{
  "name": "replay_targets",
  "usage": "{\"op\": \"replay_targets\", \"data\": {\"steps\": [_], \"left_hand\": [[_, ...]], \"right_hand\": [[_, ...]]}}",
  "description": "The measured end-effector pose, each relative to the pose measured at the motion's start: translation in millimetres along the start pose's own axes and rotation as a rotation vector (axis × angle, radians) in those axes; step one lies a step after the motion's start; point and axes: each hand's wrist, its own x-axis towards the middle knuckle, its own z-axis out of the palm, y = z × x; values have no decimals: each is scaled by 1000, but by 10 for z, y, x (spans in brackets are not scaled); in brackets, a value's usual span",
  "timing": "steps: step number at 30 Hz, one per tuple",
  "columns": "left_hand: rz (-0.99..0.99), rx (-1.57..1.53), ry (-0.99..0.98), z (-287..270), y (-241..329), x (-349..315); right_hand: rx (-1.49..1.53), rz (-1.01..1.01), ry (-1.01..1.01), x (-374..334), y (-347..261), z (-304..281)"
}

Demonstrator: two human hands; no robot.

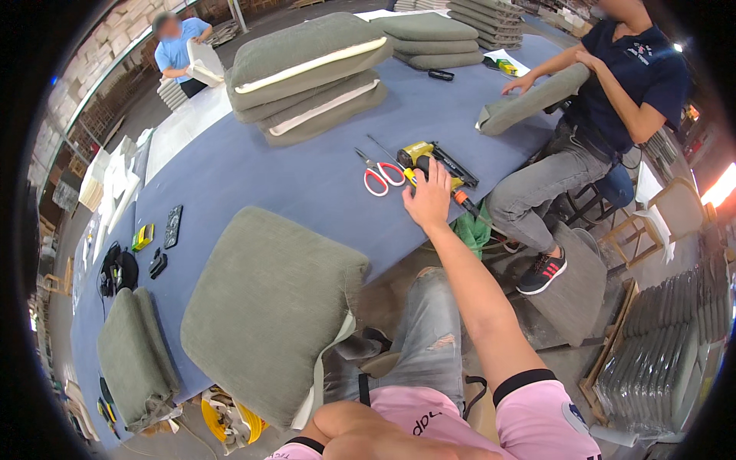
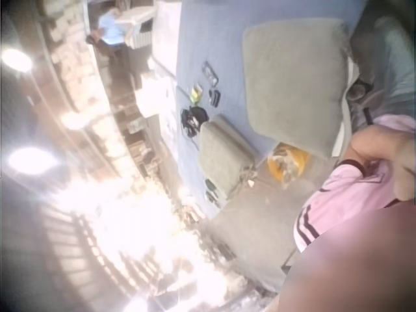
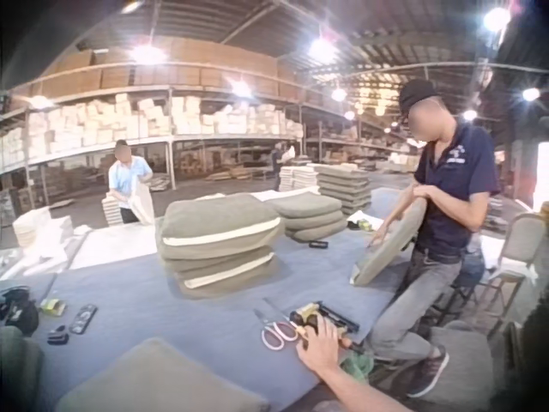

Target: The person staples fabric onto cushion frames using a staple gun, trims excess fabric with scissors, and stacks finished cushions. They handle multiple cushions one at a time, folding fabric edges and securing them before moving to the next unit.

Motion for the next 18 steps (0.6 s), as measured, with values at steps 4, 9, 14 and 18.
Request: {"op": "replay_targets", "data": {"steps": [4,9,14,18], "left_hand": [[-339,858,450,529,162,571],[-395,987,240,332,321,587],[-280,1046,99,214,386,559],[-563,1183,235,474,405,869]], "right_hand": [[-2,11,-18,-6,17,-25],[9,16,-28,-8,-4,-36],[4,1,6,2,-4,-28],[0,1,16,-10,11,-31]]}}
